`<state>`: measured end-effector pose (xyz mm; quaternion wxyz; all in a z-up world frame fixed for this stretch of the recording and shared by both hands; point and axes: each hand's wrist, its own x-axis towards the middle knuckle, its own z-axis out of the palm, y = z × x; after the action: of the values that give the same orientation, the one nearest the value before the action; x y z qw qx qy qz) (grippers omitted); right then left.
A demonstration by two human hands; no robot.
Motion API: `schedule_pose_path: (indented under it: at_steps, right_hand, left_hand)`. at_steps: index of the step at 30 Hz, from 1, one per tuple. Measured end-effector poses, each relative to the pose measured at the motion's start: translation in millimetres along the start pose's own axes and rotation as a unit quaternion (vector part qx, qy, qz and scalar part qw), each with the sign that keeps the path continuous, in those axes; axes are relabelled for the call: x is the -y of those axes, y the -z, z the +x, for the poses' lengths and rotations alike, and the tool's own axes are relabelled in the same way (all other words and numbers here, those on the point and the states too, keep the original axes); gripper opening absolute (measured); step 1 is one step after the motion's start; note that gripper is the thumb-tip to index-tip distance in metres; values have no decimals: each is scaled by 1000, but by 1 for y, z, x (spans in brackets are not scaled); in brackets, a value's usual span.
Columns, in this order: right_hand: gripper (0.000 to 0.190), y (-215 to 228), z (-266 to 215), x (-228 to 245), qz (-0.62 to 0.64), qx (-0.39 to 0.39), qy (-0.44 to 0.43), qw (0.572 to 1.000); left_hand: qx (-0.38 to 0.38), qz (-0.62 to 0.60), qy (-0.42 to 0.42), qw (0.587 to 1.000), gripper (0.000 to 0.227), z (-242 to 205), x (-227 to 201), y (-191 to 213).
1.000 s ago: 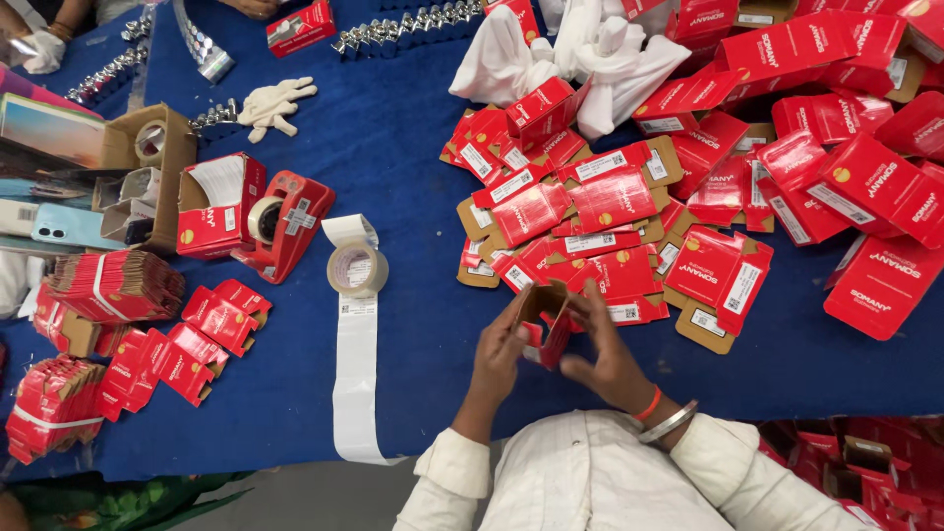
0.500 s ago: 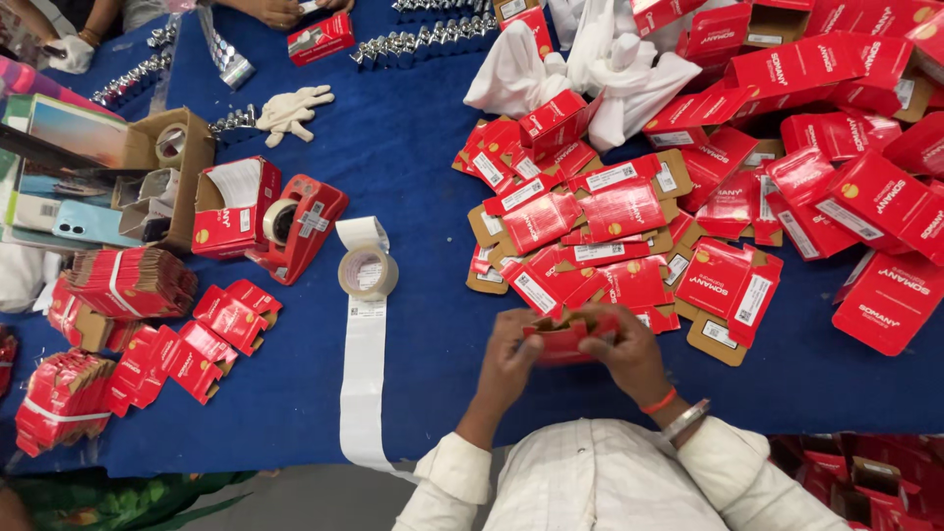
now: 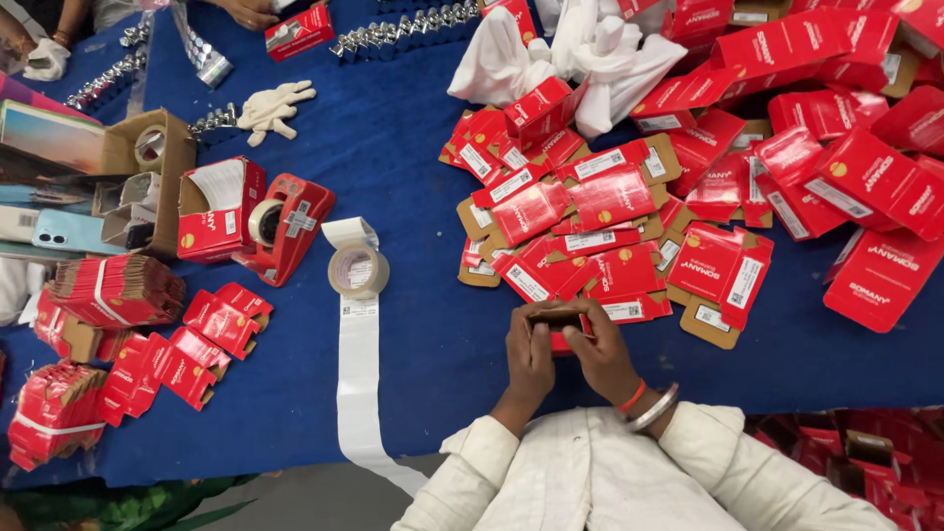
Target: The person folds small red cardboard boxes and applies white labels to them. They pick up flat-packed boxes, fold them into shape, tear labels from a roll, and stick them onto the boxes before placing them in a pile.
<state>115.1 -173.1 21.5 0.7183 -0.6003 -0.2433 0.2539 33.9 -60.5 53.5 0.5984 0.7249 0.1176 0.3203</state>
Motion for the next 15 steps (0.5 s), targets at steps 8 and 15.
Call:
schedule_pose_path:
  at_steps: [8, 15]
  right_hand:
    - [33, 1, 9, 62, -181, 14, -36, 983]
    - [36, 24, 10, 34, 166, 66, -96, 979]
  left_hand:
    - [14, 144, 74, 987, 19, 16, -21, 10]
    - [13, 207, 14, 978, 18, 12, -25, -1]
